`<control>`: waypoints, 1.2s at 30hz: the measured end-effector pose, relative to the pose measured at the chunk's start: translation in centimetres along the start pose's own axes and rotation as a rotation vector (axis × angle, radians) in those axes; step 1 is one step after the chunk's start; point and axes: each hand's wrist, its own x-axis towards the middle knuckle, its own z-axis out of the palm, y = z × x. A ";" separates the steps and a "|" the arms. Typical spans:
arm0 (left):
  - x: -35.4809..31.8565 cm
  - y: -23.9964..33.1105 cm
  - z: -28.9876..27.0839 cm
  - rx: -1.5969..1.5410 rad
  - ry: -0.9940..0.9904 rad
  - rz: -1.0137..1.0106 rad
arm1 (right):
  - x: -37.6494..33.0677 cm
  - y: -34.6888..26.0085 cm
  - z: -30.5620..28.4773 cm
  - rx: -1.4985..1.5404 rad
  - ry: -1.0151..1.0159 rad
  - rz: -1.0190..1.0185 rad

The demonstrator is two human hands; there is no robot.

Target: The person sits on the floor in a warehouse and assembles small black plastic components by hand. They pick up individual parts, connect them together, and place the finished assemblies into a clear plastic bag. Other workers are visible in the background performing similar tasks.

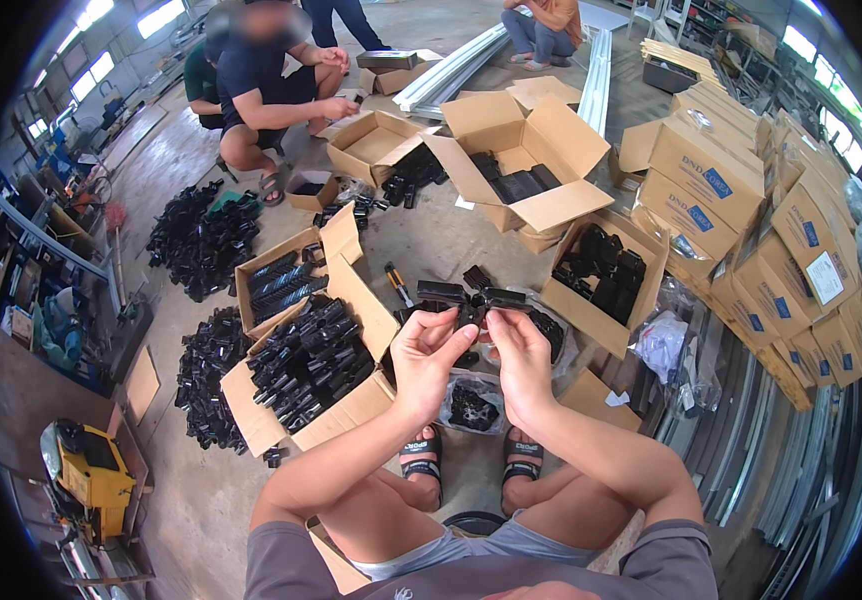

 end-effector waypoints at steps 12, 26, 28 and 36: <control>-0.2 0.0 0.1 0.022 -0.004 -0.007 | -0.3 -0.2 0.2 0.033 0.029 -0.010; -0.2 -0.2 0.0 0.020 -0.017 -0.017 | -0.4 -0.3 0.5 0.092 0.051 0.011; -0.2 0.1 0.1 0.008 -0.018 -0.020 | -0.5 -0.4 0.2 0.109 0.038 -0.002; -0.2 0.1 0.0 0.020 -0.017 -0.004 | -0.5 -0.2 0.4 0.089 0.039 0.001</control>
